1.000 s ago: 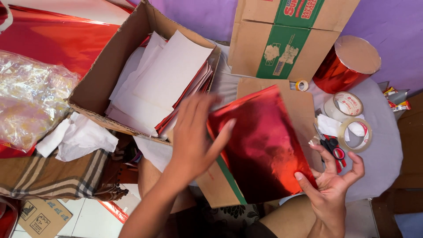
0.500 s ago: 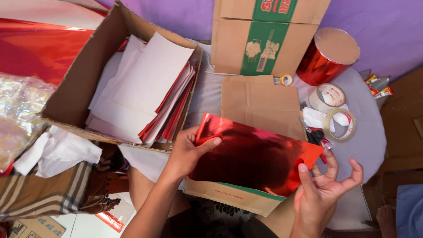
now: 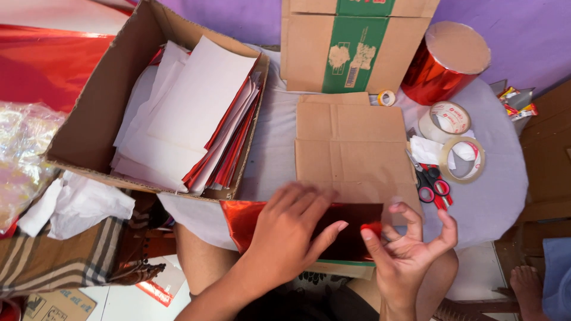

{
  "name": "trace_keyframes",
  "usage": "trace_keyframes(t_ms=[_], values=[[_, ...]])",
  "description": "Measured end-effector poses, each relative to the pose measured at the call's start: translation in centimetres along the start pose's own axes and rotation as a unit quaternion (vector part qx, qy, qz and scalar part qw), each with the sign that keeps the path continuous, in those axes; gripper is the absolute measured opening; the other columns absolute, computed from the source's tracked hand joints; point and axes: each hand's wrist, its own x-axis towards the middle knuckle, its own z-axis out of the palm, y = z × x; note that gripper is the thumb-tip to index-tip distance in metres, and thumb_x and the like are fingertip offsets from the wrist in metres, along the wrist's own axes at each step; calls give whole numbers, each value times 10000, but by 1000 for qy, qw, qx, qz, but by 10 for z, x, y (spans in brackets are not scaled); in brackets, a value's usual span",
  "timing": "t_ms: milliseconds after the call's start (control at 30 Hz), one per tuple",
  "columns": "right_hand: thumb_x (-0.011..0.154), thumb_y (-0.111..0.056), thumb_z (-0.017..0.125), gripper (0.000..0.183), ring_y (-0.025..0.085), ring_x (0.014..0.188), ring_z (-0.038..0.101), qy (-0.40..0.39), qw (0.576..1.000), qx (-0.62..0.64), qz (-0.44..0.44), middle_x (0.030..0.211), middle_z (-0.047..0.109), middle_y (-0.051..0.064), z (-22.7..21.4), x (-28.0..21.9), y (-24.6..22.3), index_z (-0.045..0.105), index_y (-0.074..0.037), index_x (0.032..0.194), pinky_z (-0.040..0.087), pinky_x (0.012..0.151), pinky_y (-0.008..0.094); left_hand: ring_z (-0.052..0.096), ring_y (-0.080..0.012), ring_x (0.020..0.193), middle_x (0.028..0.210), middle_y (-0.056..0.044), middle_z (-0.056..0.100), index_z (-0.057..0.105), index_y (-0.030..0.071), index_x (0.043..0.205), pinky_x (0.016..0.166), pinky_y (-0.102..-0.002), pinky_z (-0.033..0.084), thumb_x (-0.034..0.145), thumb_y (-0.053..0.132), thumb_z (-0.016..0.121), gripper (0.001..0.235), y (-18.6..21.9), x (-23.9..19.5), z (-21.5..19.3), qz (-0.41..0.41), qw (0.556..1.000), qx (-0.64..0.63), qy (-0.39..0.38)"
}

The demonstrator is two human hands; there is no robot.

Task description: The person is wrapping a piece of cardboard with red metallic paper and securing it with tape.

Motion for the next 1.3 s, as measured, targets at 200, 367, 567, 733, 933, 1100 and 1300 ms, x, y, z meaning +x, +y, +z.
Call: trace_keyframes(t_ms=[200,367,567,733,933,1100,1300], values=[[751,257,658,1092,289,990,634,-48,999,-18,-6,1479,414,235,6,-11,9,132,-276,1546,574,888,345,656,-294,542,729,-33,774,789,145,921,546,-380,497,903,301,764,159,-22,-5,3,-138,974,-88,-159],[804,284,640,1018,374,1137,644,-16,994,-94,-56,1483,388,221,15,-8,7,134,-239,1515,592,1000,423,516,-219,443,648,-58,720,783,87,914,496,-330,445,885,247,806,165,-30,-15,16,-156,972,-145,-101],[772,223,707,959,365,1018,681,-18,989,-127,-79,1436,435,261,-10,-29,-7,206,-182,1483,630,920,418,534,-109,479,707,-27,780,793,42,949,483,-252,460,897,129,797,102,-8,-46,21,-216,936,-269,-65],[802,241,691,857,386,1089,711,-60,982,-174,-39,1392,464,260,-31,-31,13,260,-87,1465,637,935,402,554,-157,457,721,-59,738,664,17,1106,464,-312,466,997,151,703,177,-15,-67,65,-233,923,-287,-101],[832,260,669,864,330,1004,694,9,982,-180,-53,1421,453,226,-39,-41,11,247,-110,1489,624,936,373,627,-184,492,757,-75,757,644,18,1195,518,-317,521,988,151,679,248,-10,-63,56,-231,906,-307,-179],[826,224,673,873,282,1066,617,15,982,-177,-62,1417,450,211,-45,-50,7,254,-103,1518,626,931,369,675,-200,682,905,-83,751,639,43,1186,659,-331,551,964,260,688,313,-10,-48,45,-181,882,-359,-247],[811,240,648,882,315,1068,610,-33,978,-203,-37,1400,395,220,-47,-43,-13,233,-65,1527,622,965,408,509,-102,644,851,-25,709,691,39,1330,598,-278,461,1048,216,590,347,-19,-45,51,-194,830,-435,-289]])
